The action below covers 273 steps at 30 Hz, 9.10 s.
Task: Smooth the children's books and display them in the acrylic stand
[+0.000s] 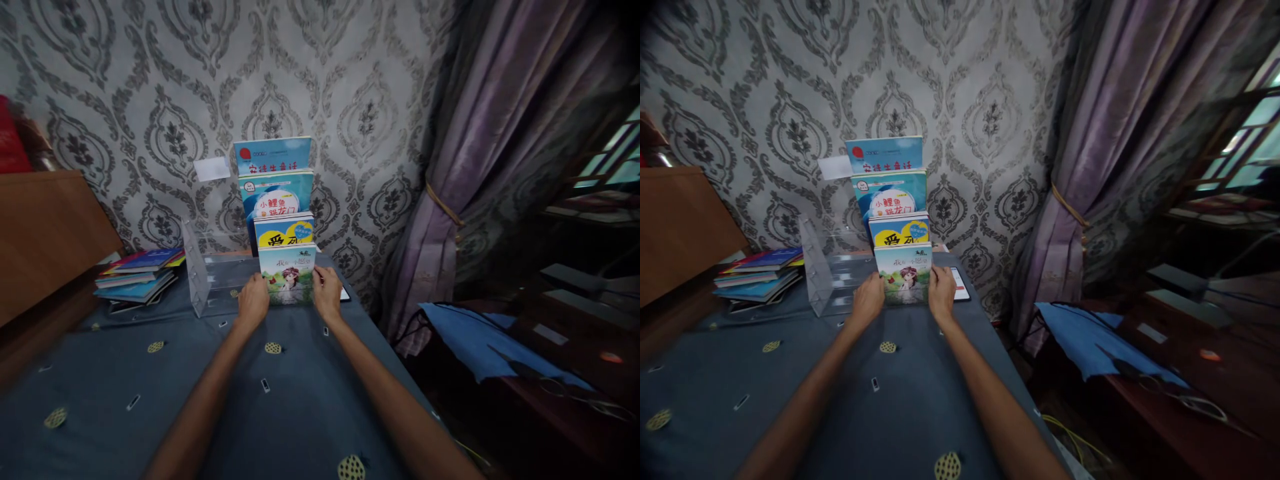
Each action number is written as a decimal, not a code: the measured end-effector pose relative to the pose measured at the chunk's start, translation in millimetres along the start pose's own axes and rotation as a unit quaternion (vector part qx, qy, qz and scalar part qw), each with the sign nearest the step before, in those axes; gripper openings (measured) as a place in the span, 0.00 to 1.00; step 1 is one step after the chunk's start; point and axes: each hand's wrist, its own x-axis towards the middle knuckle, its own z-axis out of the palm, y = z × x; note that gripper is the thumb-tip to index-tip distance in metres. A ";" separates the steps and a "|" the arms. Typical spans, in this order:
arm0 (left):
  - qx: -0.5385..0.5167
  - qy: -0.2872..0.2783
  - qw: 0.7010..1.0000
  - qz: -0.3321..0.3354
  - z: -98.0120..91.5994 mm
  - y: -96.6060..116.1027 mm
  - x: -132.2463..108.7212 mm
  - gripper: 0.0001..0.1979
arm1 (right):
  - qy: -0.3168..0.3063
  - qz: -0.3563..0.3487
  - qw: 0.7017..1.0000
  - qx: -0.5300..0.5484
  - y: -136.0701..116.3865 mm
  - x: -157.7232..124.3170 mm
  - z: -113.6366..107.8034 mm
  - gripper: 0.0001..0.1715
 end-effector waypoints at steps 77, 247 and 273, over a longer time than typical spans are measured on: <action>-0.019 -0.028 0.999 0.015 -6.2 -4.8 -2.3 0.16 | 0.002 0.001 1.000 0.024 5.8 3.0 -1.1 0.16; -0.026 -0.018 0.997 0.070 0.2 -267.4 -214.7 0.25 | -0.478 0.110 0.840 0.232 -128.5 -168.9 87.7 0.17; 0.109 0.040 0.981 -0.155 -15.3 -347.1 -126.9 0.18 | -0.444 0.171 0.870 0.126 -63.3 -125.9 -16.3 0.26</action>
